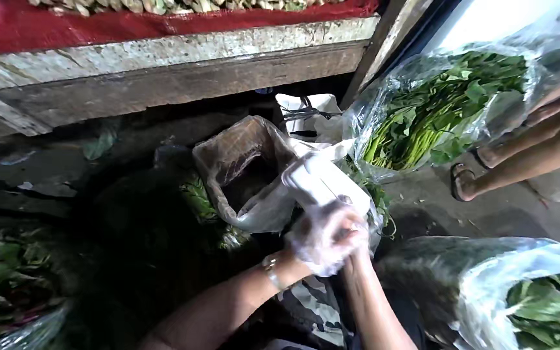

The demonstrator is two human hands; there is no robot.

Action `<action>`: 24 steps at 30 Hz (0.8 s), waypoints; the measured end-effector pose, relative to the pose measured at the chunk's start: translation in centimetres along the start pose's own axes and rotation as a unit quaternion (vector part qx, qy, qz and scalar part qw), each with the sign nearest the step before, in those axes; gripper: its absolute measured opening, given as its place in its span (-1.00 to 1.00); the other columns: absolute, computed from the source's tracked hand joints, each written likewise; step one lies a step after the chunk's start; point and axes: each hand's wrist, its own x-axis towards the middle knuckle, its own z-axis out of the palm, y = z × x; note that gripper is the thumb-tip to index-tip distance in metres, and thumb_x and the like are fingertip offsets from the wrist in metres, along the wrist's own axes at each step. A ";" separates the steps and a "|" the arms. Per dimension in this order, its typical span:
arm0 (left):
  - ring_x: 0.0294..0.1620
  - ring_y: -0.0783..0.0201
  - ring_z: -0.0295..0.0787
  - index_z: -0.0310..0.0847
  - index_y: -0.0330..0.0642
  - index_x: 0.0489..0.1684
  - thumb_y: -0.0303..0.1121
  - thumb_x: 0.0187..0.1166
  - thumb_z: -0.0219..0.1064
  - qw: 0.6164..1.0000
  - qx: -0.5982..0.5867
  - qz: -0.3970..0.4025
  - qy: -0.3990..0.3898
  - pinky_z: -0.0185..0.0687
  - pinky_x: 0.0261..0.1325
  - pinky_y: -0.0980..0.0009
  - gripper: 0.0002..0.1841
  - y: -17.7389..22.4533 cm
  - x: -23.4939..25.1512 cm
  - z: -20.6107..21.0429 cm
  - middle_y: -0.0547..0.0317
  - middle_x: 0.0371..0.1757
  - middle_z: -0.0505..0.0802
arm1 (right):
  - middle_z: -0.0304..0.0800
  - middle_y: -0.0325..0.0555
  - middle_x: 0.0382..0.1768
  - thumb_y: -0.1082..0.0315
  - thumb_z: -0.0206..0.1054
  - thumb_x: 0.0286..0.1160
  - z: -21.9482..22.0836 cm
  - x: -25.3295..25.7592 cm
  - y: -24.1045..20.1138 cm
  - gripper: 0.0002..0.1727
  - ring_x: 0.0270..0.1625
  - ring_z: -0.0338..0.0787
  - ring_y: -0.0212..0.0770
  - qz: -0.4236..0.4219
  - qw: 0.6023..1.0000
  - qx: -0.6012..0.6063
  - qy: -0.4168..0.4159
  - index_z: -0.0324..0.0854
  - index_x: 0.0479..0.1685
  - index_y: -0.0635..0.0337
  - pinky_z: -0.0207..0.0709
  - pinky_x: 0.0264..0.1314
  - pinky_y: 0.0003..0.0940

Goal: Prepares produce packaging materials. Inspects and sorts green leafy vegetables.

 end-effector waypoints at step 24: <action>0.03 0.04 0.79 0.64 -0.49 0.07 -0.50 0.62 0.28 0.961 0.071 -0.255 0.084 0.63 0.24 0.09 -0.78 -9.2 1.9 -1.4 -0.21 -0.08 0.83 | 0.66 0.07 0.19 -0.01 0.14 0.81 8.9 6.7 -0.5 -0.42 0.11 0.72 -0.10 0.406 0.912 0.038 0.038 0.25 0.64 0.12 0.66 0.14 -0.10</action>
